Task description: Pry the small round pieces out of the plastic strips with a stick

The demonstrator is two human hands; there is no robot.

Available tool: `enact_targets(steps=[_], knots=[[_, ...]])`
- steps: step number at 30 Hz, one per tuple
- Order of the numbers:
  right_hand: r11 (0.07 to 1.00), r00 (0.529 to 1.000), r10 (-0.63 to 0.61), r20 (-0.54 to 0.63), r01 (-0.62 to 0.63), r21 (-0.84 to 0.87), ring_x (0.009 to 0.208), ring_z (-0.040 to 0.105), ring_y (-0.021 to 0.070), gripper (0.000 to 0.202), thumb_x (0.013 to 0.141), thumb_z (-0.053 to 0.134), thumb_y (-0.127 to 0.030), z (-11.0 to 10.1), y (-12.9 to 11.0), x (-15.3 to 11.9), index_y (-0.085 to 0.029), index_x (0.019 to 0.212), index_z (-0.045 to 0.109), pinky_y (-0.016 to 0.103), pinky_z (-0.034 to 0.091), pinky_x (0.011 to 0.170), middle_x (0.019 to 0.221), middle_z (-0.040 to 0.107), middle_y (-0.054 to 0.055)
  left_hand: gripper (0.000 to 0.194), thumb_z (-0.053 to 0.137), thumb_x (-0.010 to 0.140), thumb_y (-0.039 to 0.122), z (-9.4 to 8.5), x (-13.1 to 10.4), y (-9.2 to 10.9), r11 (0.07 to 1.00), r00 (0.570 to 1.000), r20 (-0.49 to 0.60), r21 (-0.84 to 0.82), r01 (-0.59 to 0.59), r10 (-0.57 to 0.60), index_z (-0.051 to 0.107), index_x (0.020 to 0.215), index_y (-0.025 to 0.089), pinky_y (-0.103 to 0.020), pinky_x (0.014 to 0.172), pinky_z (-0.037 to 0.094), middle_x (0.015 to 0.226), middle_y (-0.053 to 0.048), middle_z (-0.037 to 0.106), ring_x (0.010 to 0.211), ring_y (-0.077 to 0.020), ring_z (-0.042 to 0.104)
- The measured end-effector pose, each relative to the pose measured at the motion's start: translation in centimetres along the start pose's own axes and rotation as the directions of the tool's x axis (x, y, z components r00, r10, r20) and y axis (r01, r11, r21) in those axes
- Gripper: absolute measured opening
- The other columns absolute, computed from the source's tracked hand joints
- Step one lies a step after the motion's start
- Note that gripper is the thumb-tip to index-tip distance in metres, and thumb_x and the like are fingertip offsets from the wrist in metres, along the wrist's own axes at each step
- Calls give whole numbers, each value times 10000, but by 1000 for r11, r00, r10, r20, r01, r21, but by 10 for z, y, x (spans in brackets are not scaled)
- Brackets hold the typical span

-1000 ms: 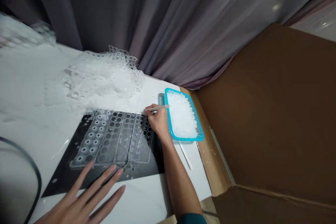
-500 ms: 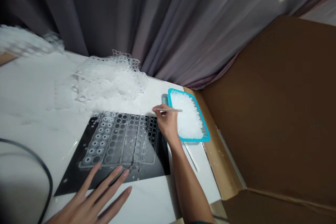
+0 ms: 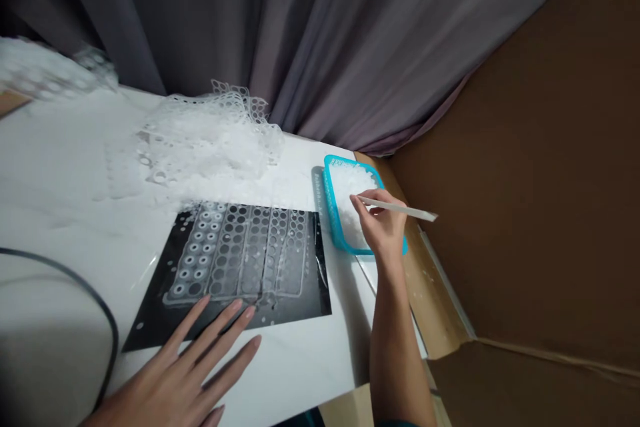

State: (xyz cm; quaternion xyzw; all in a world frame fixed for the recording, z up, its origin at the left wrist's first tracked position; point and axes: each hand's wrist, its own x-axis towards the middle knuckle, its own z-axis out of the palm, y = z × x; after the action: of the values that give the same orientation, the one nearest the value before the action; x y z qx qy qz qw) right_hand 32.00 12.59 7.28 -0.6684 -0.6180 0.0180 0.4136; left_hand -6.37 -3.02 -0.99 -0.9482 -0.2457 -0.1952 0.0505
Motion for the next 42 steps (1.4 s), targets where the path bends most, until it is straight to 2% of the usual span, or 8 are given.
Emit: enact_targets(steps=[6, 8, 10, 12, 18, 25, 36, 42], knots=[[937, 971, -7, 239, -77, 341, 680, 654, 153, 266, 814, 953, -375, 28, -56, -32, -205, 766, 754, 273, 494, 617, 758, 747, 15, 577, 584, 1049, 608, -5, 1, 1, 1000, 999, 38, -19, 15, -14, 681, 1500, 262, -628, 1317, 11, 1536, -139, 675, 1488, -359, 487], [889, 883, -55, 466, -170, 426, 679, 678, 156, 289, 809, 965, -375, 47, -76, -50, -202, 719, 753, 278, 504, 620, 742, 768, 26, 583, 575, 1053, 609, -5, 1, 2, 1000, 998, 58, -21, 20, -19, 673, 1510, 259, -638, 1315, 2, 1552, -144, 661, 1495, -363, 482], [842, 740, -159, 653, -244, 481, 686, 683, 156, 266, 822, 963, -389, 66, -97, -70, -202, 734, 797, 278, 493, 610, 763, 789, 39, 583, 563, 1059, 606, -5, 0, 4, 999, 997, 75, -24, 30, -28, 664, 1519, 262, -655, 1313, -8, 1564, -139, 650, 1513, -365, 459], [804, 642, -261, 721, -269, 530, 672, 655, 146, 222, 844, 949, -398, 81, -116, -85, -206, 797, 850, 273, 462, 587, 751, 777, 36, 576, 543, 1071, 592, -5, -1, 6, 999, 995, 91, -29, 45, -42, 650, 1530, 261, -682, 1309, -19, 1572, -133, 642, 1533, -366, 425], [775, 586, -390, 711, -208, 597, 632, 578, 117, 64, 904, 831, -234, 106, -152, -100, -186, 867, 849, 250, 420, 557, 733, 691, 6, 587, 459, 1107, 562, -4, -6, 12, 992, 985, 140, -55, 112, -103, 594, 1579, 241, -713, 1303, -70, 1609, -118, 602, 1572, -360, 331], [788, 402, -455, 795, -234, 569, 633, 591, 107, 74, 925, 801, -236, 123, -147, -99, -166, 938, 818, 222, 443, 554, 754, 700, -3, 578, 411, 1131, 533, 0, -7, 14, 992, 980, 168, -32, 118, -111, 549, 1611, 242, -715, 1289, -90, 1701, -143, 496, 1596, -362, 311], [714, 325, -665, 672, 14, 700, 807, 707, 146, 204, 1066, 704, -350, 127, -133, -98, -192, 962, 779, 283, 573, 730, 916, 765, 44, 598, 493, 1107, 442, 0, -10, 19, 981, 962, 235, -99, 166, -139, 465, 1667, 233, -644, 1308, 122, 1722, -124, 483, 1586, -323, 394], [680, 320, -703, 635, 40, 732, 876, 734, 153, 186, 1081, 686, -312, 127, -134, -99, -190, 959, 758, 289, 607, 790, 992, 764, 60, 560, 473, 1113, 459, 0, -7, 23, 974, 961, 206, -87, 208, -187, 518, 1631, 251, -712, 1301, -47, 1697, -109, 517, 1591, -339, 357]])
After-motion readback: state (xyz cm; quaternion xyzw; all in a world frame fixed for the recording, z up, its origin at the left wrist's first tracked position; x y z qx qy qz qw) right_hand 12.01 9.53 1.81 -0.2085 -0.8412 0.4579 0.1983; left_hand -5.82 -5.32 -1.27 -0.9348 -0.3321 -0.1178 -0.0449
